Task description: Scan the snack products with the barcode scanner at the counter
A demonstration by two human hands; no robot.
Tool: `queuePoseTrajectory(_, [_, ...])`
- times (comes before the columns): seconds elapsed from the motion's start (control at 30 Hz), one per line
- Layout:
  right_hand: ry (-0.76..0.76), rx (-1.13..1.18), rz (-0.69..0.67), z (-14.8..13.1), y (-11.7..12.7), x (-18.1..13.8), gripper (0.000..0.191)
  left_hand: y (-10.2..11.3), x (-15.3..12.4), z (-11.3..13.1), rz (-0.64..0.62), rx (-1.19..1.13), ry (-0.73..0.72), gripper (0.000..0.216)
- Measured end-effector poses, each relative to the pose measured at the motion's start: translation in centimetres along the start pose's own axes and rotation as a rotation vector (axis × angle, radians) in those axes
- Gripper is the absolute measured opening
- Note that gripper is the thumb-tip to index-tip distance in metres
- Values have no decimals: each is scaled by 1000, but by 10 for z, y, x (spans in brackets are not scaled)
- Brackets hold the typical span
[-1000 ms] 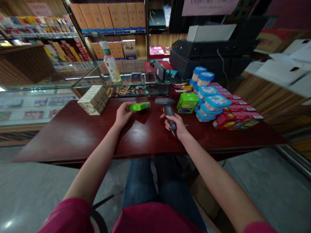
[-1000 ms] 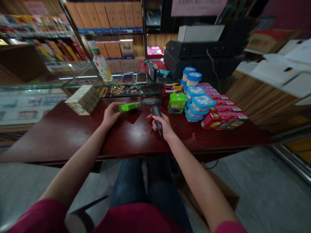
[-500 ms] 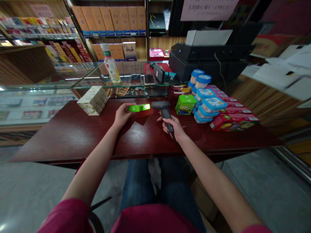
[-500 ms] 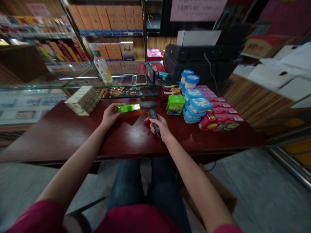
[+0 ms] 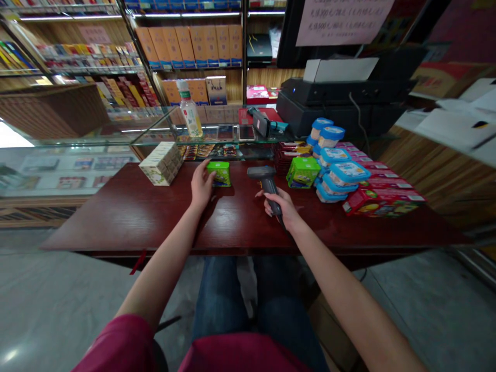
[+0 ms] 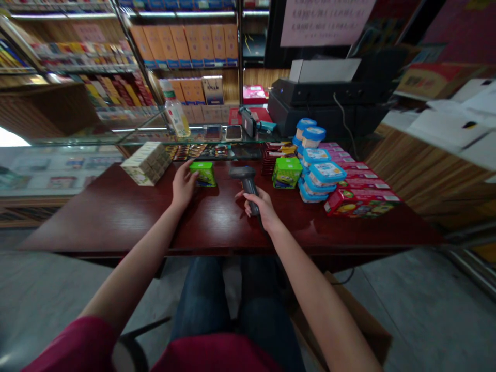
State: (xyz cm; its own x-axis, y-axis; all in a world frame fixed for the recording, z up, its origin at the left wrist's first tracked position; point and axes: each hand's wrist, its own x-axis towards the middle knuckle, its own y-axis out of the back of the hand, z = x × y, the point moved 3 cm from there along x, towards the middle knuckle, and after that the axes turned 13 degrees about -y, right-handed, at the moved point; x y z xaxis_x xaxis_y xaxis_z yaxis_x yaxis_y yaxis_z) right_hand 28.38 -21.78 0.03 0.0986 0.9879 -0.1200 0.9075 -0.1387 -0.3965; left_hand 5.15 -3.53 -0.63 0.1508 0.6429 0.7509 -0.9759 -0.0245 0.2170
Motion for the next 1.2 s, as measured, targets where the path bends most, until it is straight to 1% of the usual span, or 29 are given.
queuePoseTrajectory(0.03, [4, -5, 5, 0, 0, 1, 27, -6, -3, 5, 26, 70, -4, 59])
queuePoseTrajectory(0.13, [2, -29, 28, 0, -1, 2, 29, -31, -10, 19, 86, 219, 9, 100])
queuePoseTrajectory(0.17, [2, -34, 37, 1, -1, 2, 30, -39, -12, 22, 109, 249, 12, 105])
queuePoseTrajectory(0.23, [6, -38, 54, 1, 0, 1, 32, -49, -13, 26, 148, 262, 10, 109])
queuePoseTrajectory(0.3, [10, -41, 63, 1, 0, -1, 34, -47, -14, 26, 174, 241, 20, 108])
queuePoseTrajectory(0.33, [9, -47, 64, 1, 0, -2, 35, -42, -16, 26, 182, 226, 33, 107])
queuePoseTrajectory(0.4, [-3, -70, 58, 0, -2, -5, 37, -23, -21, 26, 190, 210, 64, 104])
queuePoseTrajectory(0.47, [-23, -108, 43, -2, -6, -7, 38, 6, -28, 25, 200, 223, 86, 100])
queuePoseTrajectory(0.53, [-38, -139, 18, -1, -14, -6, 39, 40, -36, 23, 224, 265, 97, 98])
queuePoseTrajectory(0.63, [-40, -128, -25, 5, -33, 0, 37, 93, -44, 12, 295, 363, 120, 100])
queuePoseTrajectory(0.7, [-38, -100, -56, 13, -49, 6, 34, 125, -46, 1, 350, 420, 142, 104])
queuePoseTrajectory(0.77, [-51, -102, -88, 21, -65, 11, 34, 149, -45, -11, 386, 454, 170, 108])
queuePoseTrajectory(0.8, [-62, -122, -105, 24, -71, 12, 35, 158, -43, -17, 393, 460, 183, 109])
queuePoseTrajectory(0.87, [-81, -182, -132, 27, -79, 11, 36, 169, -36, -29, 391, 454, 202, 112])
queuePoseTrajectory(0.93, [-87, -231, -147, 27, -82, 8, 36, 173, -29, -39, 377, 432, 207, 113])
queuePoseTrajectory(1.1, [-96, -218, -124, 25, -77, 4, 34, 171, -20, -58, 396, 383, 183, 116])
queuePoseTrajectory(1.2, [-84, -197, -113, 26, -76, 6, 32, 170, -20, -59, 408, 365, 216, 119])
